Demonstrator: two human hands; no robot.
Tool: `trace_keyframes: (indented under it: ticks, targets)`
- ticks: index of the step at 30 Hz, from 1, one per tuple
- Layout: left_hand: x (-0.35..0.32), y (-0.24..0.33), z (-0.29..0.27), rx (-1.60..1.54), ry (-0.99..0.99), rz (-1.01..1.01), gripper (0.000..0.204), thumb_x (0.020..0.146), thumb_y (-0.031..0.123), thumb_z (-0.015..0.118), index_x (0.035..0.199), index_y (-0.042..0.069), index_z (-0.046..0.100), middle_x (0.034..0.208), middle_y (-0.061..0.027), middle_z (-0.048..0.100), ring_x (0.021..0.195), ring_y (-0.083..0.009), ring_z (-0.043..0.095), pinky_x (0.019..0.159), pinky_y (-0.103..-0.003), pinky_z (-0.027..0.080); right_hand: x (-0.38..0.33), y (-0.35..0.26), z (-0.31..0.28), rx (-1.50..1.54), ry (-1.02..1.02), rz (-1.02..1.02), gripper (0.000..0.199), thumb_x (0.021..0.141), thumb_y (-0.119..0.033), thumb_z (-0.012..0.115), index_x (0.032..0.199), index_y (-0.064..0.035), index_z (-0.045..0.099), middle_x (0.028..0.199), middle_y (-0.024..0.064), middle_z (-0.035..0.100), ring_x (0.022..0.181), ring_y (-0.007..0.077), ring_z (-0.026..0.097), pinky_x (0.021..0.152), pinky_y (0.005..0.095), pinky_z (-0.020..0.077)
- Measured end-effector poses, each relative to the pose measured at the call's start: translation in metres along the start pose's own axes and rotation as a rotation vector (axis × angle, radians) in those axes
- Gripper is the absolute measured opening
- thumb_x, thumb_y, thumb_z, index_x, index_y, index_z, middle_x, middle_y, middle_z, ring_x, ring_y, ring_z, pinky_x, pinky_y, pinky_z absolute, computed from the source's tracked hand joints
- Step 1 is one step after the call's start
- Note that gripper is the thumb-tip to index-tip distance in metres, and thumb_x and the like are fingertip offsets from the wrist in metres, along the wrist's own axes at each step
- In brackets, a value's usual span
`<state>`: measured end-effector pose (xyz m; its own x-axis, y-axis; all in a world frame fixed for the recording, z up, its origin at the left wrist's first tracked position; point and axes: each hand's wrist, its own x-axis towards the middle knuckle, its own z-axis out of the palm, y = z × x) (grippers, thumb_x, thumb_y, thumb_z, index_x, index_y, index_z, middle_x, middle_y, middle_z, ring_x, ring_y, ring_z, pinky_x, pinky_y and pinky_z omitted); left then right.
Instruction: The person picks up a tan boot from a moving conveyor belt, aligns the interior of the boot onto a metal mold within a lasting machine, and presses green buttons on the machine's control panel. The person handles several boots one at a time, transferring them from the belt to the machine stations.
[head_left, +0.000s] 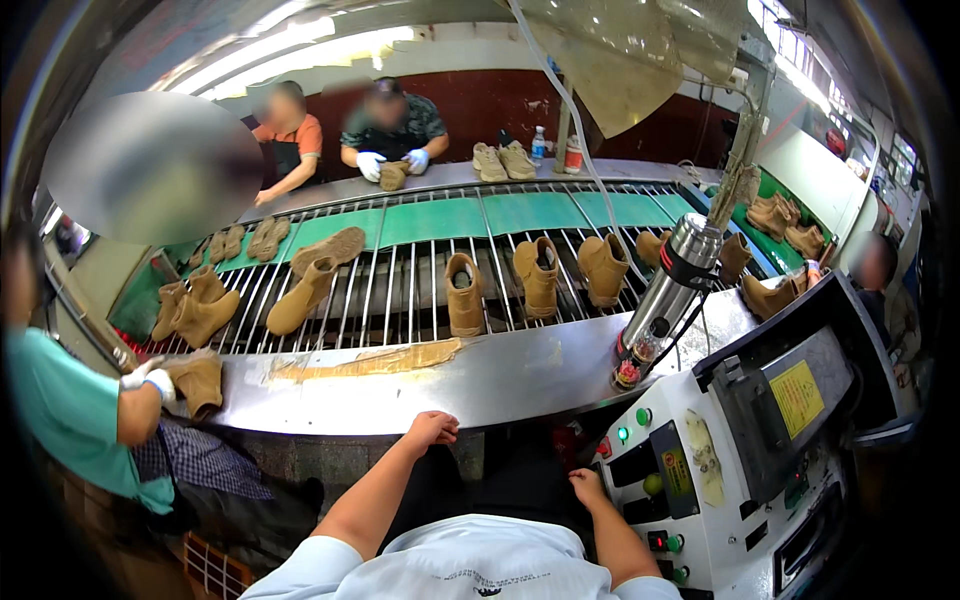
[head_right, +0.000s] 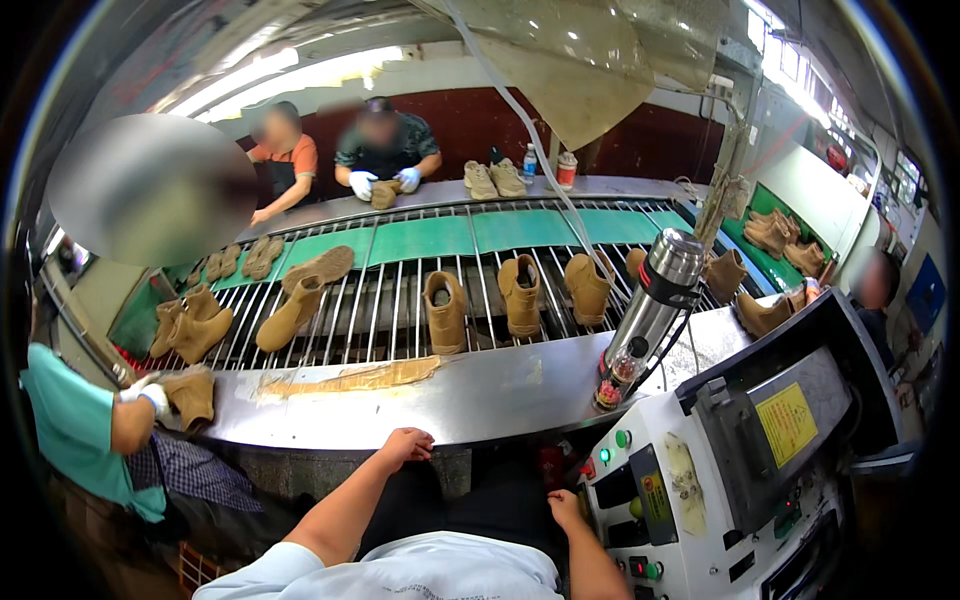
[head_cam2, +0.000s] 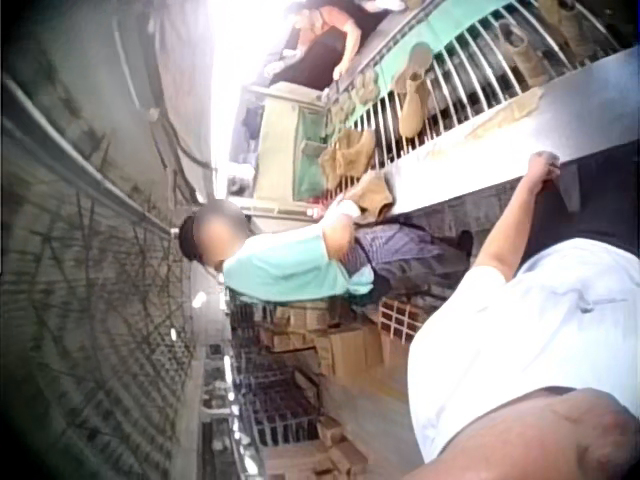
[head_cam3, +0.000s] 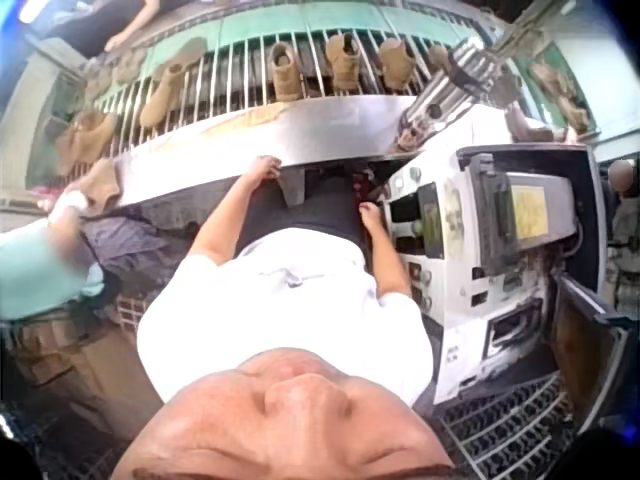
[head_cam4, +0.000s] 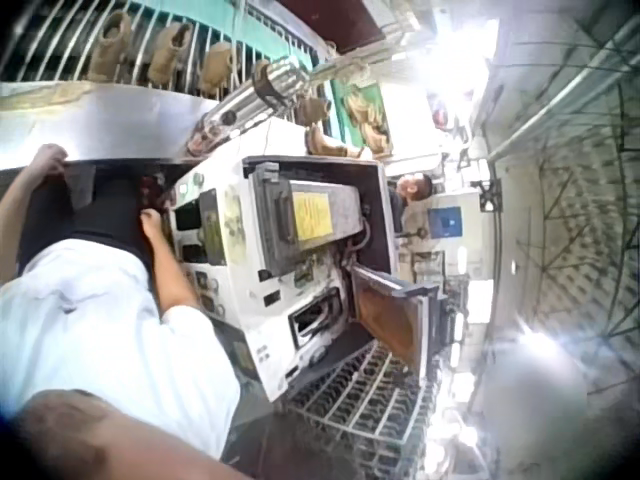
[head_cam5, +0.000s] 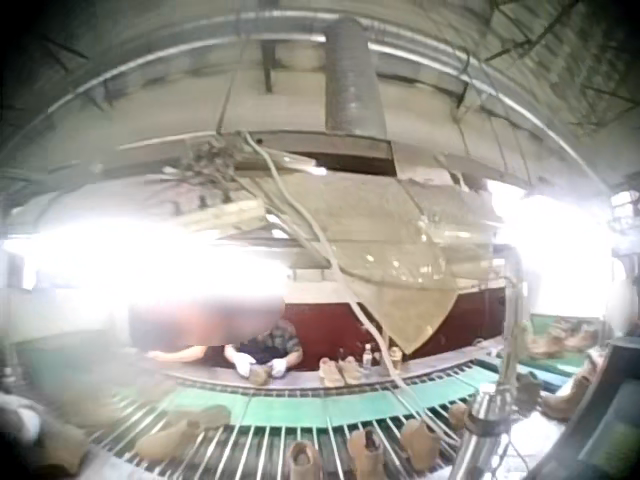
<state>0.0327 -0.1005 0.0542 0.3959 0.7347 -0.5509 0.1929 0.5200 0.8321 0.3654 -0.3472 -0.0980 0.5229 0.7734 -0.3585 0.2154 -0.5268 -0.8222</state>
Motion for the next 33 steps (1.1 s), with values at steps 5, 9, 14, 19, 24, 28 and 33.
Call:
trace_keyframes:
  ticks: [5, 9, 14, 19, 24, 28, 33]
  targets:
    - [-0.017, -0.017, -0.006, -0.061, 0.049, 0.067, 0.022, 0.088, 0.017, 0.055, 0.1, 0.001, 0.063, 0.084, -0.0103, 0.065, 0.07, -0.0188, 0.064, 0.063, -0.03, 0.053, -0.021, -0.031, -0.016, 0.199, 0.08, -0.144, 0.018, 0.078, -0.005, 0.061, 0.095, -0.0015, 0.067, 0.079, 0.0064, 0.065, 0.071, 0.0153, 0.06, 0.067, 0.0274, 0.0479]
    - [-0.038, -0.053, -0.038, -0.148, 0.364, 0.371, 0.016, 0.087, 0.014, 0.061, 0.089, -0.001, 0.064, 0.073, -0.009, 0.064, 0.059, -0.0166, 0.06, 0.056, -0.028, 0.05, -0.039, -0.004, -0.036, 0.358, 0.117, -0.147, 0.014, 0.079, -0.006, 0.06, 0.092, -0.0015, 0.065, 0.076, 0.0047, 0.063, 0.065, 0.013, 0.057, 0.059, 0.0249, 0.045]
    - [-0.061, -0.091, -0.073, -0.473, 0.691, 0.502, 0.012, 0.086, 0.011, 0.06, 0.078, 0.003, 0.063, 0.061, -0.0056, 0.06, 0.05, -0.0138, 0.055, 0.048, -0.026, 0.046, -0.064, 0.159, -0.087, -0.077, 0.406, 0.062, 0.02, 0.082, -0.014, 0.058, 0.092, 0.0012, 0.067, 0.079, 0.0132, 0.067, 0.073, 0.0228, 0.062, 0.072, 0.0366, 0.0496]
    - [-0.124, -0.242, -0.196, 0.019, 0.843, 0.004, 0.021, 0.081, 0.014, 0.05, 0.064, 0.005, 0.056, 0.056, -0.0086, 0.055, 0.046, -0.0224, 0.052, 0.042, -0.037, 0.041, -0.148, 0.153, -0.038, -0.261, 0.318, -0.107, 0.015, 0.085, -0.013, 0.058, 0.081, 0.0011, 0.061, 0.073, 0.0097, 0.061, 0.068, 0.02, 0.057, 0.066, 0.0335, 0.047]
    - [-0.19, -0.403, -0.205, 0.033, 0.743, -0.685, 0.019, 0.075, 0.01, 0.056, 0.065, 0.001, 0.068, 0.066, -0.0177, 0.065, 0.058, -0.0272, 0.064, 0.051, -0.041, 0.05, -0.128, 0.13, -0.021, -0.101, 0.401, -0.131, 0.014, 0.085, -0.012, 0.058, 0.079, 0.0004, 0.06, 0.072, 0.0083, 0.06, 0.067, 0.0187, 0.057, 0.065, 0.0322, 0.0468]
    - [-0.198, -0.419, -0.151, -0.474, 0.95, -0.636, 0.023, 0.076, 0.012, 0.052, 0.06, -0.002, 0.063, 0.06, -0.0176, 0.061, 0.05, -0.0272, 0.059, 0.044, -0.04, 0.045, -0.061, 0.077, -0.025, 0.043, 0.4, -0.217, 0.009, 0.084, -0.008, 0.057, 0.082, 0.0002, 0.061, 0.074, 0.0073, 0.061, 0.069, 0.0183, 0.058, 0.067, 0.0316, 0.0474]
    - [-0.158, -0.349, -0.175, -0.382, 1.047, -0.365, 0.018, 0.078, 0.015, 0.051, 0.064, 0.005, 0.056, 0.053, -0.01, 0.054, 0.046, -0.0218, 0.055, 0.038, -0.037, 0.04, -0.008, -0.085, -0.009, 0.453, 0.105, -0.268, 0.006, 0.082, 0.001, 0.054, 0.085, -0.003, 0.058, 0.07, 0.0027, 0.056, 0.059, 0.0097, 0.051, 0.055, 0.022, 0.042]
